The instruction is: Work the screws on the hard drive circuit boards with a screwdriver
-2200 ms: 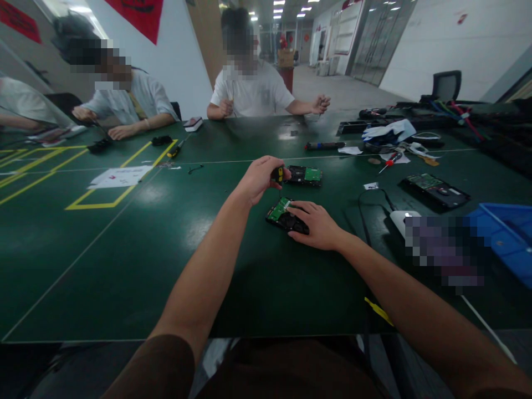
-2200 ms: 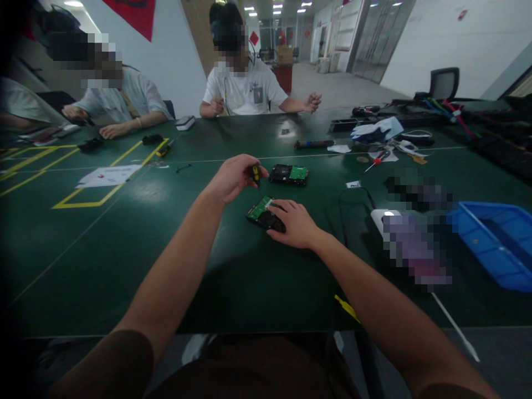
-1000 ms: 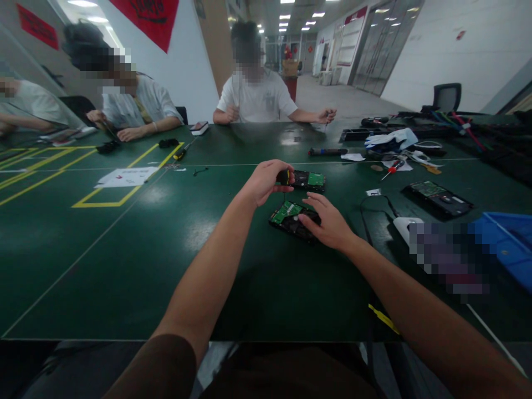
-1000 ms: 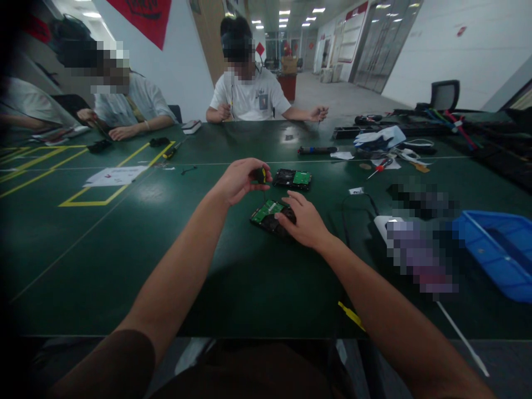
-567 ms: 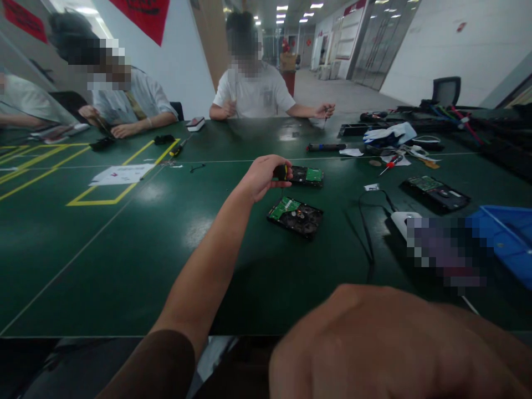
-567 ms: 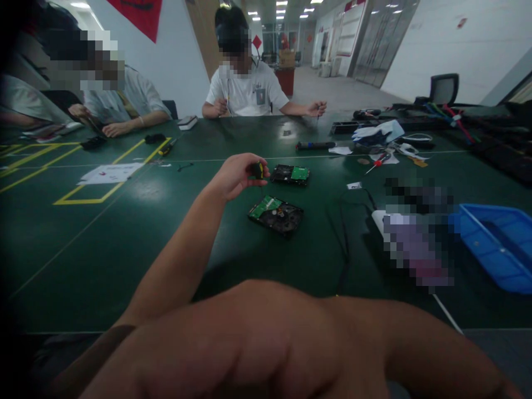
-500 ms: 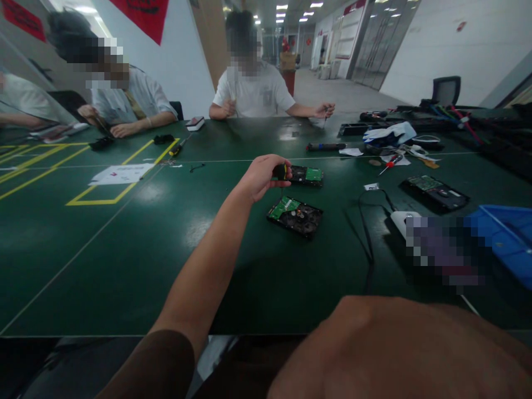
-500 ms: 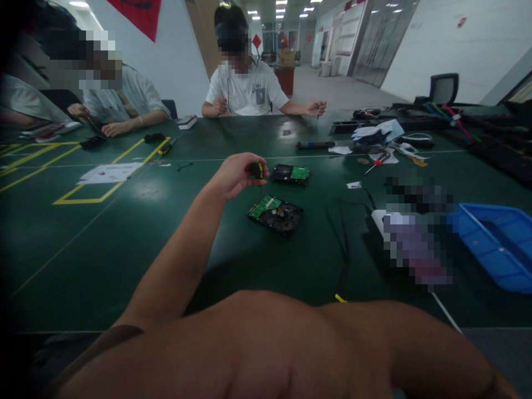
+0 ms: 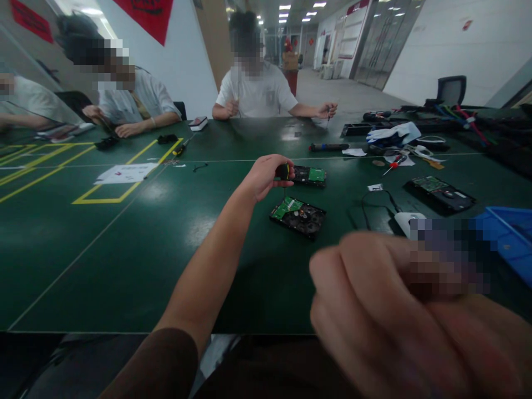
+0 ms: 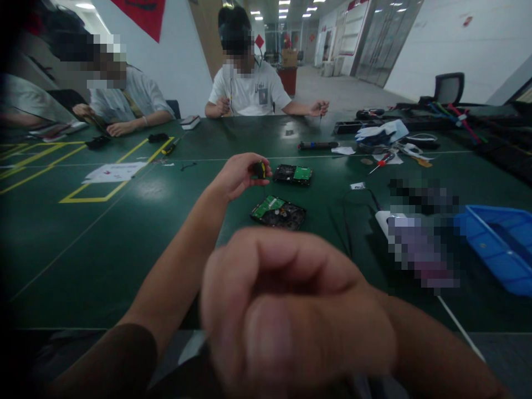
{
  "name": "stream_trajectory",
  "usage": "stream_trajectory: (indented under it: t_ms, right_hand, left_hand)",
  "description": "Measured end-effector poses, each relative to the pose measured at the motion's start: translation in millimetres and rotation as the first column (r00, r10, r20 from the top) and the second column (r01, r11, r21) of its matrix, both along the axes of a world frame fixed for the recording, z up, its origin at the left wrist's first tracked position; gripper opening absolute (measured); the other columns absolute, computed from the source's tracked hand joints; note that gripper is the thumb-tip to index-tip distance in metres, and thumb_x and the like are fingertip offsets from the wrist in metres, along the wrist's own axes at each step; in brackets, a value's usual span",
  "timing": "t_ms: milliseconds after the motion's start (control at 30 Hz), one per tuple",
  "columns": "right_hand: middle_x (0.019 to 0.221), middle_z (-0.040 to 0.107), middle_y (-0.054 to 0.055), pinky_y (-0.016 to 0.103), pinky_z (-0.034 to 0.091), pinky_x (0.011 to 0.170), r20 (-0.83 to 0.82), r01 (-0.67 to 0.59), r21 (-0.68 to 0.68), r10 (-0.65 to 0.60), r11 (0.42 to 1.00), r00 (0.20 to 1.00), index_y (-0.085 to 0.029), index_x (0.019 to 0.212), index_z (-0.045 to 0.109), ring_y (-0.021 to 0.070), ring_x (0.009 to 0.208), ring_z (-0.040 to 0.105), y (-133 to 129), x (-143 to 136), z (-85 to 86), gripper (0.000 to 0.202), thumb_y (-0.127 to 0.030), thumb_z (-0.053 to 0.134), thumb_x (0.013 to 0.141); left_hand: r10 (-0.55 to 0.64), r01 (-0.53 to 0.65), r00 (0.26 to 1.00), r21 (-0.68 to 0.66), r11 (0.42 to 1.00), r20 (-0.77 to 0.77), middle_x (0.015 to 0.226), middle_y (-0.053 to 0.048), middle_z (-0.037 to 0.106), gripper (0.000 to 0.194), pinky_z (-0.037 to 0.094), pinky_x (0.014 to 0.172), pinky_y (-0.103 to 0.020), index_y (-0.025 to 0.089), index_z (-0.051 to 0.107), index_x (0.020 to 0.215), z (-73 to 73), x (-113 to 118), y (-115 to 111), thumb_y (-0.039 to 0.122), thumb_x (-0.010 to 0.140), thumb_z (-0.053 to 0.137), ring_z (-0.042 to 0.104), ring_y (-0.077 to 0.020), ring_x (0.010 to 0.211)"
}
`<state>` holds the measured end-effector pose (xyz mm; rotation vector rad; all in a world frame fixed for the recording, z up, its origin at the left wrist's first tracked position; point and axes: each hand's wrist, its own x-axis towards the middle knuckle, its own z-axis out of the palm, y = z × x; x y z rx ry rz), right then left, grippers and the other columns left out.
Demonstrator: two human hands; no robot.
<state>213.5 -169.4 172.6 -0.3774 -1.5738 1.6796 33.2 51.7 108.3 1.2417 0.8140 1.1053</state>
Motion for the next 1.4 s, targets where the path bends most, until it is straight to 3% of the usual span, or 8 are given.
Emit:
stream_trajectory:
  t_ms: [100, 167, 233, 267, 367, 467, 800, 1400]
  right_hand:
    - [0.085, 0.063, 0.000, 0.033, 0.055, 0.064, 0.011, 0.384, 0.294, -0.404, 0.875, 0.914, -0.026, 0.089, 0.061, 0.0155, 0.066, 0.060, 62, 2, -37.1, 0.030, -0.052, 0.076, 0.093]
    - [0.092, 0.067, 0.004, 0.042, 0.058, 0.081, 0.110, 0.564, 0.540, -0.716, 0.625, 0.689, -0.026, 0.087, 0.065, 0.0229, 0.085, 0.065, 104, 15, -70.7, 0.032, -0.055, 0.078, 0.090]
    - [0.096, 0.069, 0.007, 0.051, 0.056, 0.094, 0.164, 0.572, 0.699, -0.875, 0.429, 0.456, -0.027, 0.088, 0.069, 0.0290, 0.096, 0.065, 135, 32, -102.5, 0.035, -0.061, 0.069, 0.094]
    - [0.101, 0.070, 0.009, 0.055, 0.053, 0.099, 0.195, 0.518, 0.757, -0.895, 0.397, 0.401, -0.027, 0.091, 0.072, 0.0311, 0.103, 0.065, 145, 40, -115.9, 0.037, -0.062, 0.062, 0.098]
    - [0.132, 0.065, 0.015, 0.061, 0.046, 0.111, 0.294, 0.316, 0.854, -0.885, 0.413, 0.360, -0.026, 0.119, 0.074, 0.0362, 0.129, 0.058, 155, 53, -142.3, 0.046, -0.061, 0.047, 0.105]
    - [0.157, 0.050, 0.017, 0.067, 0.037, 0.119, 0.423, 0.160, 0.858, -0.848, 0.488, 0.318, -0.024, 0.150, 0.056, 0.0410, 0.146, 0.044, 151, 53, -151.9, 0.067, -0.068, 0.049, 0.101]
    - [0.174, 0.026, 0.019, 0.069, 0.031, 0.122, 0.672, -0.010, 0.720, -0.695, 0.694, 0.256, -0.024, 0.164, 0.038, 0.0460, 0.156, 0.029, 144, 47, -156.7, 0.091, -0.083, 0.046, 0.094]
    - [0.167, 0.038, 0.019, 0.061, 0.031, 0.123, 0.662, -0.048, 0.740, -0.715, 0.671, 0.225, -0.022, 0.164, 0.038, 0.0428, 0.151, 0.038, 141, 39, -159.0, 0.096, -0.087, 0.036, 0.094]
  left_hand:
    - [0.004, -0.004, 1.000, 0.005, 1.000, 0.005, 0.080, -0.008, 0.069, 0.014, 0.061, 0.071, -0.034, 0.014, 0.070, 0.084, -0.8, 0, 1, 0.027, 0.082, 0.065, 0.068, -0.0192, 0.079]
    - [0.006, -0.006, 1.000, 0.003, 1.000, 0.008, 0.079, -0.007, 0.068, 0.013, 0.062, 0.071, -0.034, 0.014, 0.069, 0.085, -0.3, 1, 1, 0.026, 0.081, 0.065, 0.068, -0.0189, 0.079]
    - [0.005, -0.005, 1.000, -0.004, 1.000, 0.010, 0.080, -0.007, 0.068, 0.013, 0.062, 0.071, -0.034, 0.014, 0.069, 0.085, 0.9, 1, -1, 0.026, 0.082, 0.065, 0.068, -0.0186, 0.079]
    - [0.003, -0.003, 1.000, -0.009, 1.000, 0.010, 0.081, -0.007, 0.068, 0.013, 0.062, 0.071, -0.034, 0.014, 0.068, 0.085, 1.6, 1, -2, 0.026, 0.082, 0.064, 0.068, -0.0184, 0.079]
    - [-0.002, 0.002, 1.000, 0.002, 1.000, 0.011, 0.081, -0.008, 0.067, 0.013, 0.061, 0.071, -0.033, 0.014, 0.068, 0.084, 2.5, 1, -3, 0.026, 0.084, 0.063, 0.067, -0.0179, 0.080]
    - [-0.006, 0.005, 1.000, 0.013, 1.000, 0.014, 0.083, -0.007, 0.067, 0.012, 0.061, 0.072, -0.033, 0.014, 0.068, 0.084, 1.7, 1, -3, 0.026, 0.086, 0.063, 0.067, -0.0175, 0.080]
    - [-0.025, 0.025, 1.000, -0.002, 1.000, 0.002, 0.086, -0.009, 0.067, 0.018, 0.062, 0.073, -0.033, 0.015, 0.067, 0.086, 5.0, 1, -7, 0.031, 0.093, 0.064, 0.067, -0.0183, 0.084]
    - [-0.015, 0.015, 1.000, -0.002, 1.000, 0.024, 0.082, -0.007, 0.066, 0.019, 0.061, 0.071, -0.031, 0.014, 0.068, 0.087, 0.6, 0, -3, 0.031, 0.094, 0.065, 0.068, -0.0180, 0.081]
